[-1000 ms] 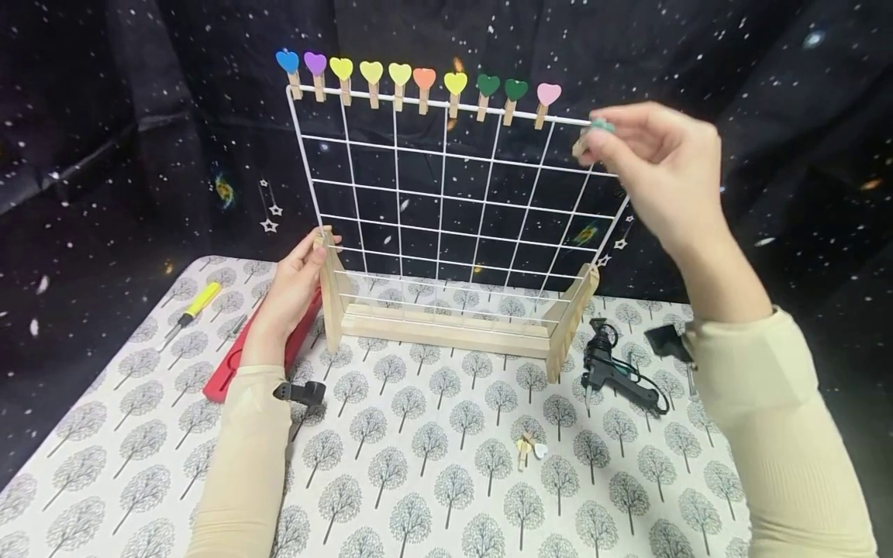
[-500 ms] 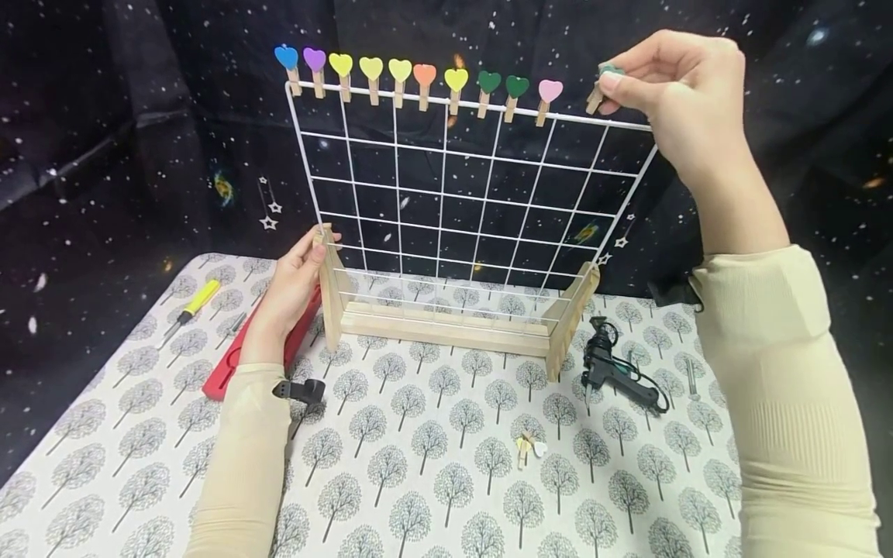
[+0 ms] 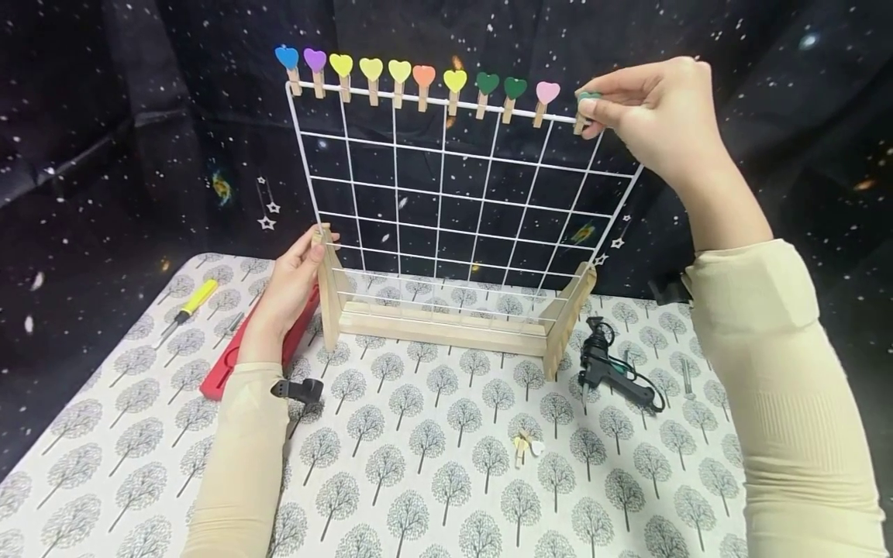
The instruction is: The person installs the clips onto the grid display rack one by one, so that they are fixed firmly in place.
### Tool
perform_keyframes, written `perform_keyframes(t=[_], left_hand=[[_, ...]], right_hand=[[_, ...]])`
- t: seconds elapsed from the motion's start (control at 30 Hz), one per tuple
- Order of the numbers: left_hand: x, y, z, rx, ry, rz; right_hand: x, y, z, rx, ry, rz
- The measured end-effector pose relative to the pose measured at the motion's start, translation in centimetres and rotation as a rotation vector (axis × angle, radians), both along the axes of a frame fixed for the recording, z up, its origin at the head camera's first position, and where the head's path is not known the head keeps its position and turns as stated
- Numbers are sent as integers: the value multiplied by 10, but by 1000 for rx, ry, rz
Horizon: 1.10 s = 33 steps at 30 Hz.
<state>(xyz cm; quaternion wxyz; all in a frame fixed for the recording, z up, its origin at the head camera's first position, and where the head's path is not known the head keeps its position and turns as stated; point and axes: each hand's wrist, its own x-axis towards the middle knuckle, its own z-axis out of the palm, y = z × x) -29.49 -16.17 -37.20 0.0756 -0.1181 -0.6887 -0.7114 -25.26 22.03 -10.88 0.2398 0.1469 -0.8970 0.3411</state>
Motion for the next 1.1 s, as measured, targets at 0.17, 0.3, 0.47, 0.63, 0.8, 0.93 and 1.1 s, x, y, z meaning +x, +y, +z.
perform_keyframes(t=[0.17,0.3,0.47,0.63,0.8,0.93,1.1], left_hand=[[0,0,0,7,-5,2],[0,1,1,10,-3,0],[5,2,7,43,15,-29],[12,4,13,52,31,-32],[14,5,15,43,24,-26],[14,5,15,45,22,-31],[15,6,15,56,16,-35]], right_hand=[[-4,1,-2,12,-4,-15],[-3,2,-3,62,-9,-48],[-1,1,-6,109,1,-74],[7,1,-13,66,48,-76],[16,0,-26,13,161,-42],[23,2,-40,-20,299,20],[39,-3,-63,-82,415,110]])
